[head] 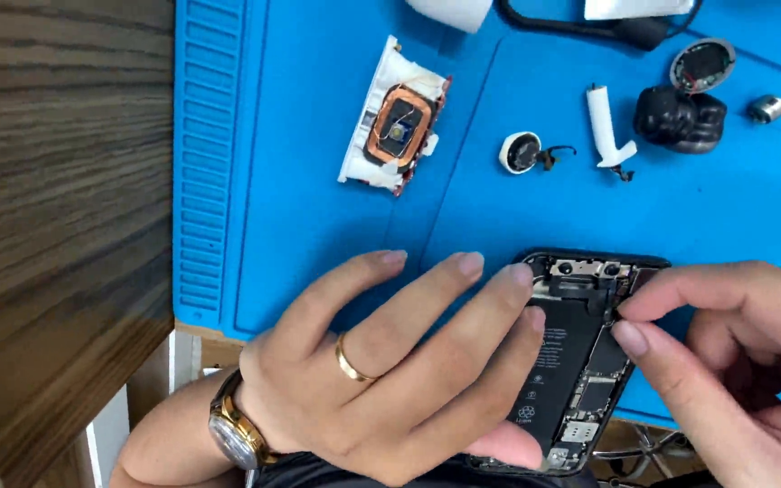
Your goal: Removing a smartphone battery by carefully pulling out the adhesive pull-tabs using tweezers.
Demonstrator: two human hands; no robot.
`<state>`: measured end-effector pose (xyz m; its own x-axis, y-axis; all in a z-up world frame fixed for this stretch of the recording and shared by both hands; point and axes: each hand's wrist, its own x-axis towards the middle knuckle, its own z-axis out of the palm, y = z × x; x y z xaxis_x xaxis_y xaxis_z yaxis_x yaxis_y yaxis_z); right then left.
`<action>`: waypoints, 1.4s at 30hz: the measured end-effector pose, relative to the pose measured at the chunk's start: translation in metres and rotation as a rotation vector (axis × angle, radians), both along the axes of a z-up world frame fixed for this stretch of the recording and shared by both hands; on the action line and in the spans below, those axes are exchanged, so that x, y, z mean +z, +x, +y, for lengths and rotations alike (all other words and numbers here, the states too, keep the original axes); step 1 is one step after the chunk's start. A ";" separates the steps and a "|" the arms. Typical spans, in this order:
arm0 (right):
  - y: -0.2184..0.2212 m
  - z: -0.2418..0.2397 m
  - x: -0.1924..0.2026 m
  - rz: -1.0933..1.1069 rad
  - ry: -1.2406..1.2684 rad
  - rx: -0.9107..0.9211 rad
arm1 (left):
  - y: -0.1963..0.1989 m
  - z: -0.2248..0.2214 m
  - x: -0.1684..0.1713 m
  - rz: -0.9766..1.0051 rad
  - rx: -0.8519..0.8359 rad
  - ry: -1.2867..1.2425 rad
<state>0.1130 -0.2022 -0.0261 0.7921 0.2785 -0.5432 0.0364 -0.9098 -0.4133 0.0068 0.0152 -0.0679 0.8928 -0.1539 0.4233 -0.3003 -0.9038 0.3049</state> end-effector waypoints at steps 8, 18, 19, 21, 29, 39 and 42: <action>0.006 0.003 -0.006 0.006 0.010 -0.024 | 0.007 0.001 0.001 0.100 -0.006 0.022; 0.018 -0.074 -0.035 0.060 -0.243 0.059 | 0.013 0.001 -0.002 0.178 -0.001 0.058; 0.018 -0.077 -0.038 0.061 -0.244 0.060 | 0.012 0.003 -0.004 0.179 -0.001 0.056; 0.017 -0.083 -0.045 0.156 -0.306 0.040 | 0.010 0.005 -0.007 0.143 -0.040 0.130; 0.043 -0.100 -0.051 0.408 -0.822 0.553 | 0.017 -0.001 -0.007 0.131 0.033 0.142; 0.043 -0.084 -0.047 0.554 -0.653 0.266 | 0.017 -0.002 0.006 0.171 0.083 0.010; 0.001 0.011 -0.001 -0.053 -0.103 -0.162 | 0.015 0.001 0.008 0.156 0.049 0.036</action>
<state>0.1139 -0.1915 -0.0272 0.8500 0.0900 -0.5190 -0.0948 -0.9430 -0.3189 0.0221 0.0161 -0.0601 0.9540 -0.1209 0.2743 -0.2071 -0.9274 0.3115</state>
